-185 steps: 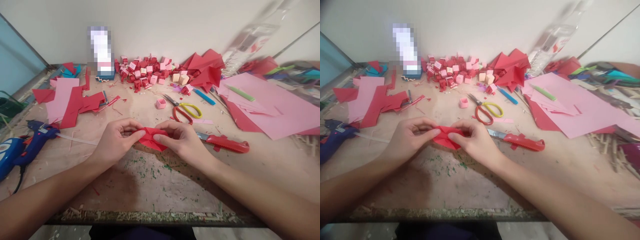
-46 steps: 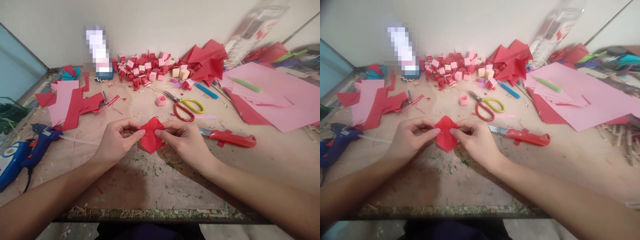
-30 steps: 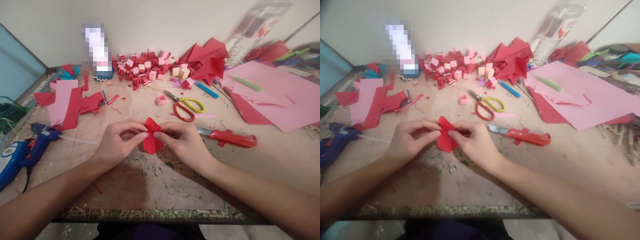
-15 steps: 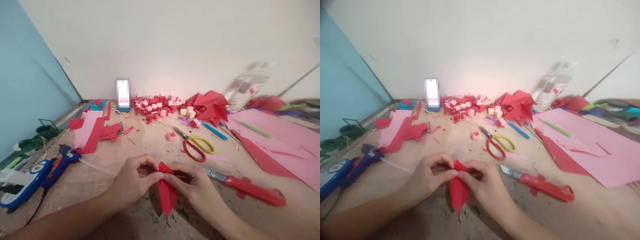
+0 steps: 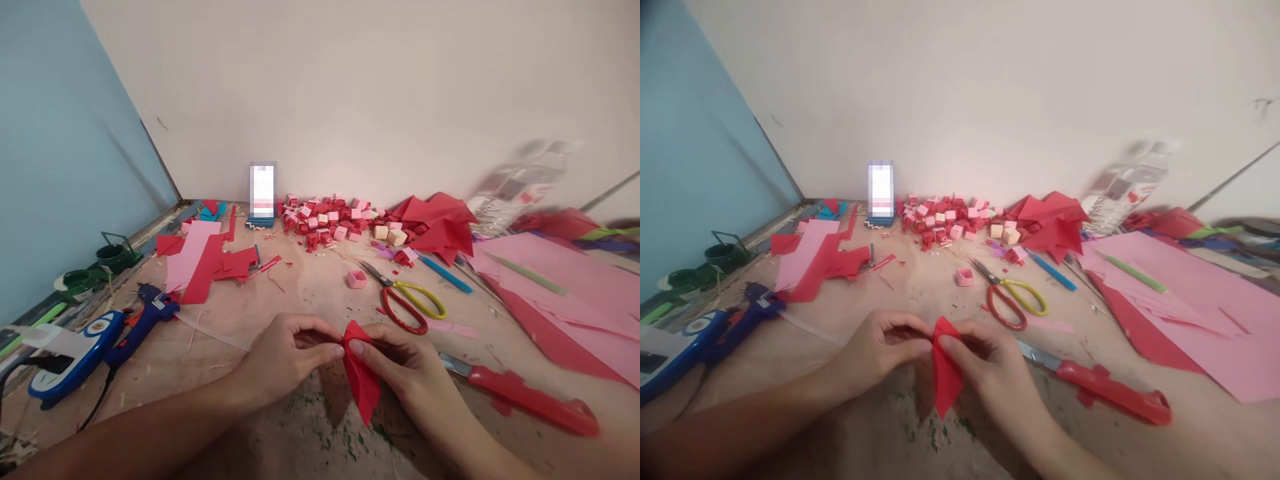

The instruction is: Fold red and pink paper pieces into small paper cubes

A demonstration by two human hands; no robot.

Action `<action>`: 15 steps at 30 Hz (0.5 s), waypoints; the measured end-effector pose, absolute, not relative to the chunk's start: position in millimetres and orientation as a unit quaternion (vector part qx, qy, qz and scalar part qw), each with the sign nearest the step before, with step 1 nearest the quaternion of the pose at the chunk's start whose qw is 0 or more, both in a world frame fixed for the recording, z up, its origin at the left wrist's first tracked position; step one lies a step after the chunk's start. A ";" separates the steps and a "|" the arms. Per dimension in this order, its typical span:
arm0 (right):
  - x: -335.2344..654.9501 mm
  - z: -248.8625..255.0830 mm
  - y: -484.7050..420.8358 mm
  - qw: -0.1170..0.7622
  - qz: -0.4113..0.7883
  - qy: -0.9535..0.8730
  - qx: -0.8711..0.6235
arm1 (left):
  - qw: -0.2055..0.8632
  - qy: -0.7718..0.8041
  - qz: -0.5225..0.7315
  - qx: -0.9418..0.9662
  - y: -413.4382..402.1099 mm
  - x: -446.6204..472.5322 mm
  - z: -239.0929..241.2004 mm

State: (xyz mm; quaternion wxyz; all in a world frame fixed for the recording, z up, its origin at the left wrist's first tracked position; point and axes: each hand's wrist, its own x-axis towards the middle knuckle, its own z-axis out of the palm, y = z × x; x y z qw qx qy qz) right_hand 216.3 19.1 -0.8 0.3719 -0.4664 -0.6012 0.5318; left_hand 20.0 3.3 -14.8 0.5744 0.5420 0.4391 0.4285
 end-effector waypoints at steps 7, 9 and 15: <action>216.3 -6.9 17.4 0.374 0.560 -0.604 -0.427 | 0.570 0.476 0.423 0.518 1.9 19.9 -13.8; 216.2 -6.8 17.0 0.380 0.568 -0.603 -0.412 | 0.562 0.482 0.418 0.527 1.5 19.0 -13.8; 215.2 -6.8 13.5 0.379 0.565 -0.611 -0.406 | 0.544 0.493 0.410 0.540 0.6 17.8 -13.1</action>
